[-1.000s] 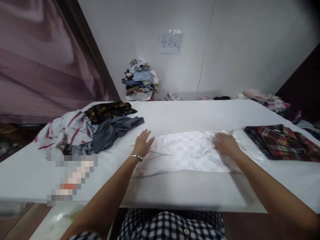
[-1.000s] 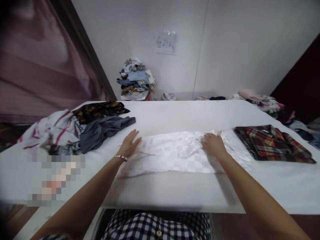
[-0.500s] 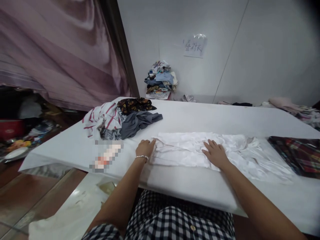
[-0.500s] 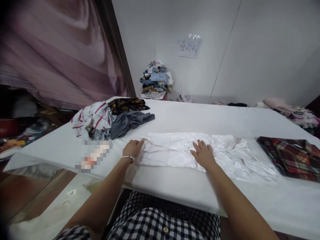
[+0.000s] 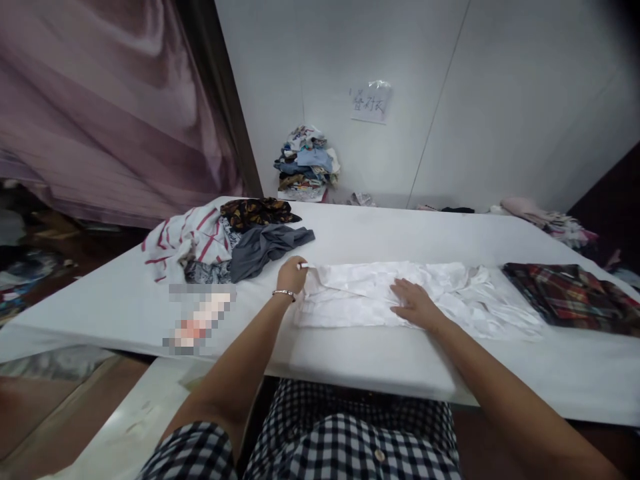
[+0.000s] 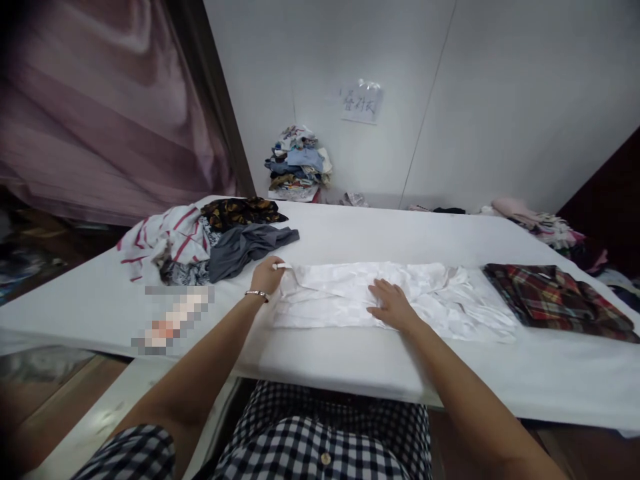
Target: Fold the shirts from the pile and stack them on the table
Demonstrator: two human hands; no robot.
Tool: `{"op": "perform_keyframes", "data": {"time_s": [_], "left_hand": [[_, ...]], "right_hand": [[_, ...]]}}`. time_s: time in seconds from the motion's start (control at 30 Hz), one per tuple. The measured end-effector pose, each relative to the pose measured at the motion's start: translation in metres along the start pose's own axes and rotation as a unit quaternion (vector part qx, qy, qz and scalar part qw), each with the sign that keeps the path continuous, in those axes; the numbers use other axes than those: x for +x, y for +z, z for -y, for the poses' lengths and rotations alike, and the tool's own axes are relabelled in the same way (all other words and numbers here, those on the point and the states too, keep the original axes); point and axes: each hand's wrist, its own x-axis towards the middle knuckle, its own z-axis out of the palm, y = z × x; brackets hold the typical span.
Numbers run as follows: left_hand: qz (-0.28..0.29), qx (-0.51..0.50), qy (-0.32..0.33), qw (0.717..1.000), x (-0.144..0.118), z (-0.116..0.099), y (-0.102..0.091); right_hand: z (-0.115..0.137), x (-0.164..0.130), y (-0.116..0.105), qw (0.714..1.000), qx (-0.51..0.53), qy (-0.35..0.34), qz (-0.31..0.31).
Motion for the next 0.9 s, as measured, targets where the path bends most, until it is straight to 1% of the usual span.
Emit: {"op": "perform_keyframes", "data": {"time_s": [0.07,0.13,0.17,0.2,0.27,0.33,0.4,0.47,0.57,0.67,0.73,0.8,0.83,0.9], "left_hand": [[-0.038,-0.072,0.028,0.996,0.005,-0.012,-0.007],[-0.070,-0.149,0.083,0.983,0.006,-0.019,-0.013],[-0.075,-0.172,0.113,0.976,0.004,-0.019,-0.014],[-0.068,-0.177,0.137,0.972,0.001,-0.016,-0.014],[-0.017,-0.148,0.148,0.978,-0.010,-0.004,-0.010],[0.046,-0.108,0.128,0.985,-0.024,0.013,-0.002],[0.083,-0.081,0.096,0.989,-0.035,0.028,0.005],[0.086,-0.077,0.049,0.992,-0.041,0.036,0.007],[0.070,-0.092,-0.016,0.993,-0.039,0.036,0.003],[0.057,-0.127,-0.045,0.989,-0.034,0.032,-0.002],[0.067,-0.147,-0.063,0.985,-0.033,0.029,-0.004],[0.078,-0.153,-0.066,0.983,-0.032,0.028,-0.004],[0.078,-0.144,-0.069,0.984,-0.031,0.028,-0.004],[0.073,-0.095,-0.076,0.990,-0.029,0.029,-0.002]], "right_hand": [[-0.001,-0.001,0.002,0.999,0.020,-0.011,-0.034],[-0.003,-0.003,0.001,0.997,0.037,-0.017,-0.068],[-0.004,-0.005,-0.001,0.996,0.041,-0.014,-0.083],[-0.005,-0.006,-0.003,0.994,0.042,-0.007,-0.098],[-0.007,-0.011,-0.009,0.992,0.037,0.011,-0.121],[-0.008,-0.016,-0.014,0.993,0.028,0.009,-0.116],[-0.008,-0.020,-0.017,0.996,0.023,-0.013,-0.088],[-0.007,-0.021,-0.018,0.997,0.024,-0.029,-0.064],[-0.006,-0.020,-0.017,0.997,0.026,-0.016,-0.066],[-0.003,-0.018,-0.017,0.998,0.015,-0.017,-0.059],[0.001,-0.018,-0.018,0.999,0.009,-0.030,-0.041],[0.006,-0.018,-0.021,0.999,0.015,-0.032,-0.031],[0.008,-0.018,-0.023,0.999,0.022,-0.022,-0.038],[0.011,-0.016,-0.027,0.997,0.030,0.012,-0.075]]}}
